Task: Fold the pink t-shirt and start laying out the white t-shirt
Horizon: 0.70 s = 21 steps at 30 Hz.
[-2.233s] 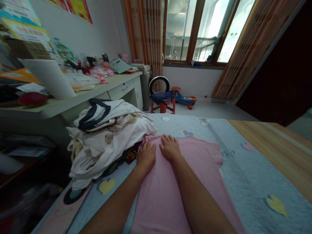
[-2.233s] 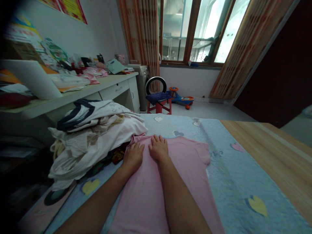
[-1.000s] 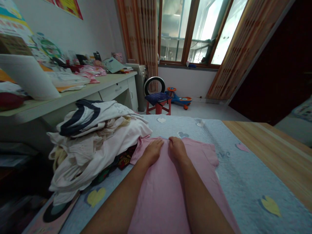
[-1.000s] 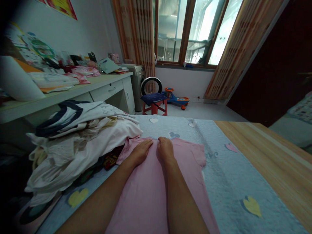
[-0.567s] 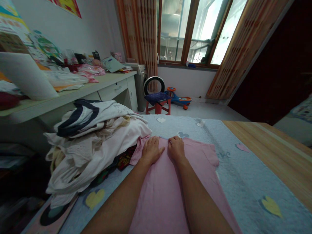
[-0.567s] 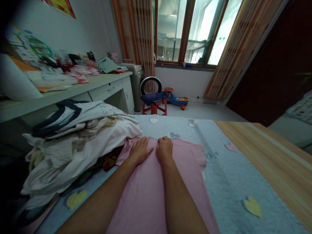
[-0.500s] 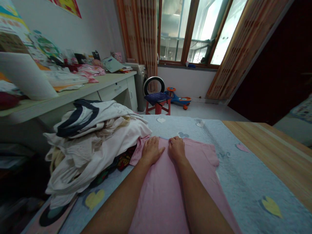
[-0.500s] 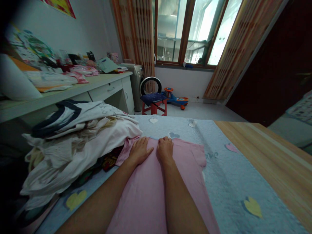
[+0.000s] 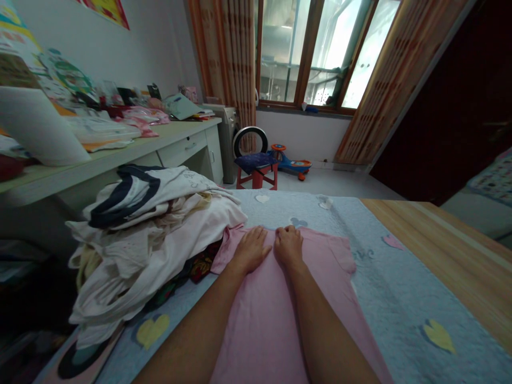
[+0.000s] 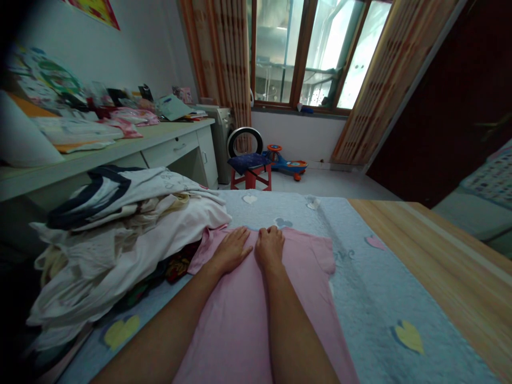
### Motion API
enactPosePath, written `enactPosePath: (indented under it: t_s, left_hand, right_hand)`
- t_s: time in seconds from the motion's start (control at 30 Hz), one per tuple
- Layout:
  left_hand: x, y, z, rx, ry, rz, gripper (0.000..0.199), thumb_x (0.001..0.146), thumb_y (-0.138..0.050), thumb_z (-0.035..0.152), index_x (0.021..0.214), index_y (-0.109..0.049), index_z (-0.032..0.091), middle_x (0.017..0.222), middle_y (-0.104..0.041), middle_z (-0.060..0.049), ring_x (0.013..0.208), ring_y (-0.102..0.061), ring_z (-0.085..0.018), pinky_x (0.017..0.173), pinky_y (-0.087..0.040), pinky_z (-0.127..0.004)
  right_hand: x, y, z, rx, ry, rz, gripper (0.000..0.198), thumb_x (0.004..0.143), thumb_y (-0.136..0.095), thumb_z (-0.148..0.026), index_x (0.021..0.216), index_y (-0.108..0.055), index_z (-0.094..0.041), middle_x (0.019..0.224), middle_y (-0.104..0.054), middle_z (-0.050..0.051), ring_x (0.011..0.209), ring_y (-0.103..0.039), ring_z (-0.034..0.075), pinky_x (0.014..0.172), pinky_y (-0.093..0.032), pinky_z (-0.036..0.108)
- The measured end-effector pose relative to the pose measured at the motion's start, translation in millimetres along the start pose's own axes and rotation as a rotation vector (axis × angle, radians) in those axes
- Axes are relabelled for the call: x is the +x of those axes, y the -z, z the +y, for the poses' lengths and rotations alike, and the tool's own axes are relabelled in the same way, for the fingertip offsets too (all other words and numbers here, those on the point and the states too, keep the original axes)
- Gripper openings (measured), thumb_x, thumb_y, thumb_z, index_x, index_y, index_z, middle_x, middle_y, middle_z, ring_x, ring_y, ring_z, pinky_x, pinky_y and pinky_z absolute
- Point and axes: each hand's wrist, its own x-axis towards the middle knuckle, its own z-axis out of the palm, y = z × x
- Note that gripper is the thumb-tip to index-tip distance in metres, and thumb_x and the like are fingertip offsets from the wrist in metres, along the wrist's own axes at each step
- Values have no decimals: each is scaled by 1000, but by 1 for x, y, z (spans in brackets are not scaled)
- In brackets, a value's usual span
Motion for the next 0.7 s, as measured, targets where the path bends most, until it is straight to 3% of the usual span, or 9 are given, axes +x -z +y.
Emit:
enactPosePath:
  t_s: [0.2,0.3,0.5,0.6,0.7]
  left_hand:
    - [-2,2,3,24,87,-32,60,97,-40,53,147,-41,18,159,-33,-13,147,-27,-31,119,-22,-48]
    - [-3,4,5,21,108,-53,62,97,-40,55,148,-40,20,160,-31,-12,148,-25,-32,119,-22,-50]
    - [-3,7,6,18,97,-60,67,94,-43,57,149,-39,19,160,-31,-13,148,-24,-32,119,-21,-49]
    - [-3,6,6,17,100,-63,68,94,-43,58,150,-38,19,160,-30,-13,149,-23,-32,119,-20,-49]
    - [-3,6,5,15,102,-66,69,93,-43,60,150,-38,20,160,-30,-12,149,-23,-32,119,-20,-49]
  right_hand:
    - [-3,3,-4,-30,-33,1,27,95,-46,-27,113,-65,-22,118,-57,14,111,-48,27,94,-35,40]
    - [4,8,2,1,-42,-61,27,92,-49,-26,114,-65,-23,120,-58,12,111,-50,27,92,-37,38]
    - [12,19,40,130,252,-258,26,84,-55,-16,108,-67,-16,115,-64,9,109,-55,19,96,-38,28]
    - [2,14,54,220,357,-160,32,87,-53,-17,118,-63,-15,127,-61,11,118,-53,19,103,-36,30]
    - [-8,8,57,201,327,-68,34,91,-51,-21,123,-62,-15,132,-59,12,122,-51,19,108,-33,32]
